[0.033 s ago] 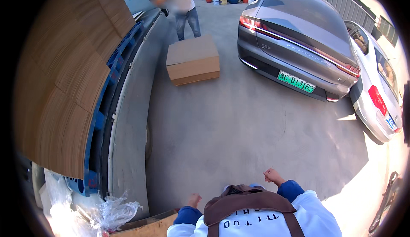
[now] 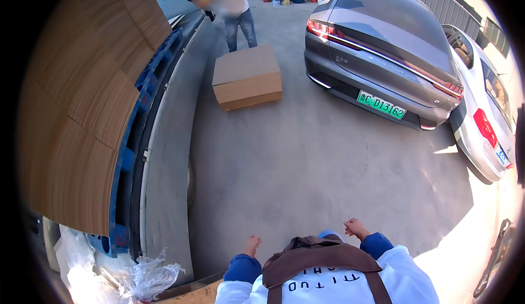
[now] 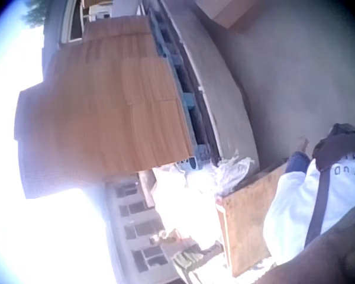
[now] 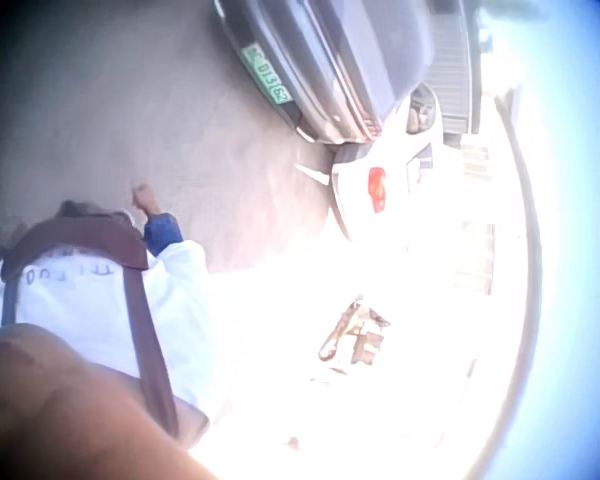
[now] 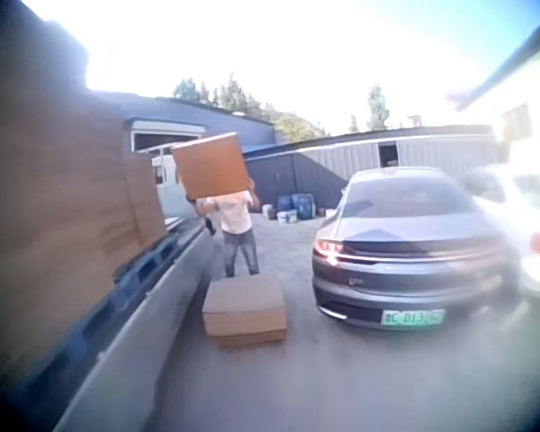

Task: The person loads large green flat-pack boxes into a truck with a coworker, then moves inside a warehouse to gather and stack corrugated cardboard pieces. They place the cardboard into a strapping machine, secure the bundle with a pink strap, and remove the finished bundle.

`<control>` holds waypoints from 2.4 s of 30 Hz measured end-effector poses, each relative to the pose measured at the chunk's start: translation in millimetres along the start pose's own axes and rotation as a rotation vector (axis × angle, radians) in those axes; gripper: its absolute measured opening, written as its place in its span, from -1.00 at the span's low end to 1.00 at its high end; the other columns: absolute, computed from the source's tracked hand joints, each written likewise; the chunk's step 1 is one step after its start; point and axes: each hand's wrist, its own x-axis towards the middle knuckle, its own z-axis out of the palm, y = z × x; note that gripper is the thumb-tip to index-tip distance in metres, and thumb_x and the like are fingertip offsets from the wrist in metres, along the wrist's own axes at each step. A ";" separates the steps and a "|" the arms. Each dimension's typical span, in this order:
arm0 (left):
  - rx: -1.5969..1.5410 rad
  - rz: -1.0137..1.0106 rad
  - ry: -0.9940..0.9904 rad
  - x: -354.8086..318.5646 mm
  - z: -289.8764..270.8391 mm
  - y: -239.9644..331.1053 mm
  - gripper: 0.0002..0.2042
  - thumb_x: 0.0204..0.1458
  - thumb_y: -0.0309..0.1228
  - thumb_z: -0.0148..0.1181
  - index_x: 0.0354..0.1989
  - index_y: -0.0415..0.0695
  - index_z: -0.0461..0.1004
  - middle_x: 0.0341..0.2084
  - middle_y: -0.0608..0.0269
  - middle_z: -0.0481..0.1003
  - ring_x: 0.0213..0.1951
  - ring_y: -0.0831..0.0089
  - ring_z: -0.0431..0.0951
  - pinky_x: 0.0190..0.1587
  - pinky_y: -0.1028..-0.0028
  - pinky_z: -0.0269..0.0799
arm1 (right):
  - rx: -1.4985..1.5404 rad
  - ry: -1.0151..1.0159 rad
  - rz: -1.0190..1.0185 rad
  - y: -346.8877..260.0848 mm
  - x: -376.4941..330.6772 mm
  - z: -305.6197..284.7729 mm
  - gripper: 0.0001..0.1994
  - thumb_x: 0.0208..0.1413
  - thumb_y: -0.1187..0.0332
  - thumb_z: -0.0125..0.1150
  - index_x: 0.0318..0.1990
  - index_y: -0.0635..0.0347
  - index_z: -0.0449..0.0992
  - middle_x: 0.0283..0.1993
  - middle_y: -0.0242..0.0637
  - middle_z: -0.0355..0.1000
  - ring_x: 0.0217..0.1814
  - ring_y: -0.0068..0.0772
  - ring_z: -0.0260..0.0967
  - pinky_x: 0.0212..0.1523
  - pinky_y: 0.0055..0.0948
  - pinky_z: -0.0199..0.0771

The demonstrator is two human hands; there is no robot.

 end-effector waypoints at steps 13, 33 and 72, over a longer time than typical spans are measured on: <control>0.086 0.260 -0.079 177.4 134.4 397.7 -0.62 0.18 -0.23 0.03 0.08 -0.21 0.33 -0.15 0.11 0.50 -0.15 0.33 0.54 -0.19 0.40 0.43 | 0.322 0.211 0.407 -89.5 243.5 -172.2 -0.67 0.15 0.19 0.08 -0.20 0.35 0.43 -0.43 -0.11 0.45 -0.53 -0.17 0.49 -0.60 -0.22 0.49; -0.008 -0.104 -0.015 450.5 215.7 739.4 -0.56 0.20 -0.22 -0.02 0.18 -0.18 0.21 -0.02 0.08 0.47 -0.06 0.33 0.53 -0.09 0.37 0.40 | -0.051 -0.061 -0.314 -739.9 578.2 -258.9 -0.65 0.18 0.15 0.10 -0.12 0.32 0.38 -0.34 -0.24 0.47 -0.40 -0.45 0.47 -0.44 -0.51 0.46; -0.239 0.222 0.139 721.3 397.5 1367.1 -0.52 0.18 -0.22 0.04 0.17 -0.29 0.23 -0.06 0.09 0.46 -0.07 0.35 0.50 -0.05 0.42 0.37 | -0.546 -0.162 0.200 -1230.0 1221.9 -476.1 -0.54 0.16 0.07 0.12 -0.21 0.46 0.50 -0.37 -0.03 0.53 -0.48 -0.15 0.53 -0.51 -0.15 0.52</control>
